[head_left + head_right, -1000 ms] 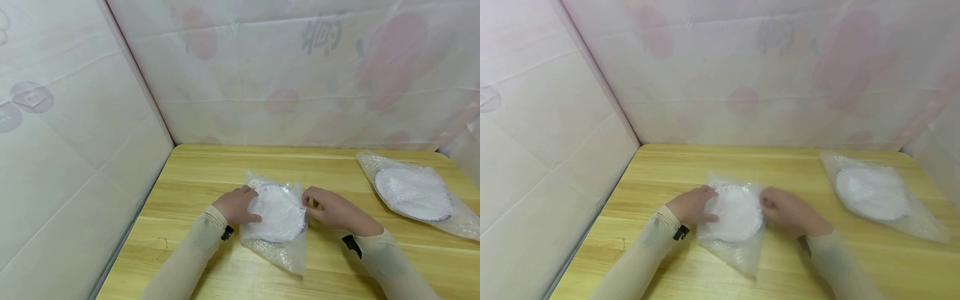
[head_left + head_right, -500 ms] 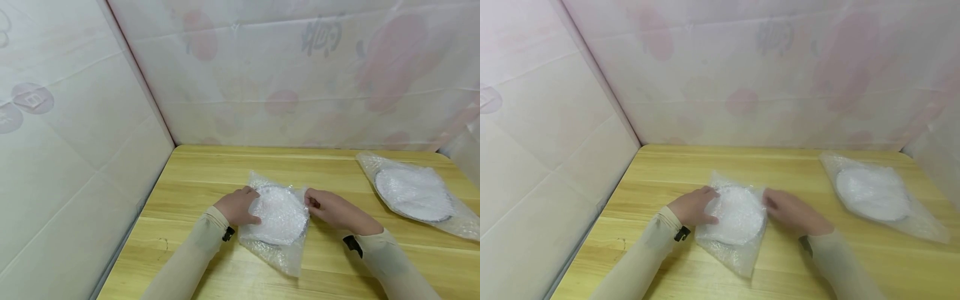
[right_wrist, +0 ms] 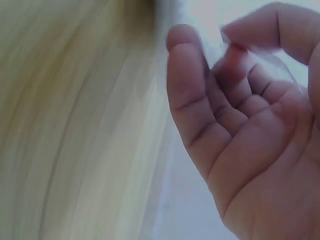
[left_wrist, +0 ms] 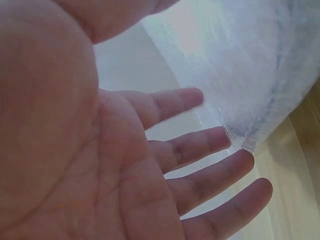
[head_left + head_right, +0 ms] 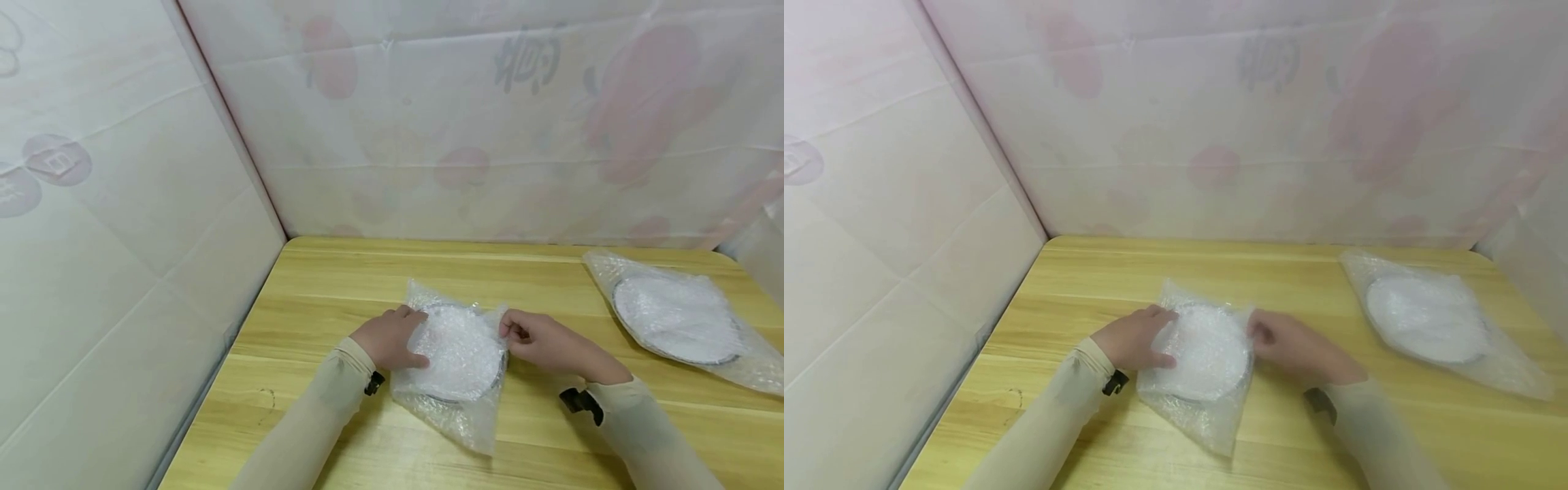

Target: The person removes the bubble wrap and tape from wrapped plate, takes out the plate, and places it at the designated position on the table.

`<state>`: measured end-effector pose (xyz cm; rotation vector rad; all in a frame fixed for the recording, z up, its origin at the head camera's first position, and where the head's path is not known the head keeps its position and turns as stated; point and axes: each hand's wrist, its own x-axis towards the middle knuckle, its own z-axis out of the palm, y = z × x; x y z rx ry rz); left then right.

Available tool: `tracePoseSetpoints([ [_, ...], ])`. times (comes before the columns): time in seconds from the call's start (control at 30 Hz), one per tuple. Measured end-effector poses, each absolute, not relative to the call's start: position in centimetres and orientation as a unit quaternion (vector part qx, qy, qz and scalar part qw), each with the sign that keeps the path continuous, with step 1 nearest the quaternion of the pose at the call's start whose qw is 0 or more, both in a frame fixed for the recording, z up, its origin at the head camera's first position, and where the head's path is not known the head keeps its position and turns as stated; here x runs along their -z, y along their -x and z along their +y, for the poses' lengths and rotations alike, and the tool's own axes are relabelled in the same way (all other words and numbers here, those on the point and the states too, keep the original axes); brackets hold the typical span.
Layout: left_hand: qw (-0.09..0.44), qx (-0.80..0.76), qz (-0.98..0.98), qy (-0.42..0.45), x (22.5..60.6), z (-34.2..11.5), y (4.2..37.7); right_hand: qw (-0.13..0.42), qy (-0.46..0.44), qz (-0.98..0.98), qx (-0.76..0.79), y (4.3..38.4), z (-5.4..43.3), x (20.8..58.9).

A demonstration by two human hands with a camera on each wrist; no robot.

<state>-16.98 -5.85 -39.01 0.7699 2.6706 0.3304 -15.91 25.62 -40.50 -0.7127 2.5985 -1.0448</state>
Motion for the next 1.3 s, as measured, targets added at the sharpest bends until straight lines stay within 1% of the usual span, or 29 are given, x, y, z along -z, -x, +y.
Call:
tracePoseSetpoints([
  [0.13,0.167,-0.115,0.94,-0.273,39.1,-5.8,16.9,0.141,0.194,0.88,0.409,16.0,25.8,40.3],
  [0.23,0.152,-0.111,0.941,-0.282,39.2,-5.7,16.9,0.151,0.16,0.861,0.459,16.1,25.9,40.2],
  [0.37,0.14,-0.124,0.931,-0.314,39.3,-5.5,17.1,0.153,0.141,0.833,0.512,16.2,26.1,39.8],
  [0.5,0.161,-0.128,0.91,-0.359,39.4,-5.3,17.2,0.135,0.126,0.828,0.53,16.2,26.0,39.3],
  [0.63,0.189,-0.121,0.903,-0.366,39.5,-5.3,17.1,0.113,0.126,0.817,0.551,16.3,26.0,39.4],
  [0.7,0.198,-0.118,0.904,-0.36,39.5,-5.3,17.0,0.115,0.141,0.804,0.566,16.5,26.0,39.8],
  [0.83,0.21,-0.106,0.902,-0.361,39.2,-5.4,16.8,0.135,0.169,0.776,0.592,16.8,25.9,40.6],
  [0.9,0.216,-0.106,0.901,-0.362,39.2,-5.4,16.7,0.135,0.162,0.779,0.591,16.8,25.7,40.9],
  [1.0,0.217,-0.107,0.902,-0.357,39.4,-5.3,16.7,0.123,0.126,0.802,0.571,16.8,25.4,41.0],
  [1.1,0.212,-0.106,0.907,-0.347,39.8,-5.0,16.5,0.107,0.09,0.839,0.526,16.6,25.0,40.9],
  [1.17,0.208,-0.102,0.911,-0.341,39.9,-4.8,16.4,0.112,0.074,0.863,0.487,16.5,24.8,40.8],
  [1.23,0.202,-0.094,0.914,-0.34,40.0,-4.7,16.3,0.123,0.085,0.884,0.443,16.3,24.6,40.7],
  [1.3,0.198,-0.088,0.916,-0.338,40.0,-4.5,16.2,0.137,0.115,0.899,0.399,16.2,24.5,40.8],
])
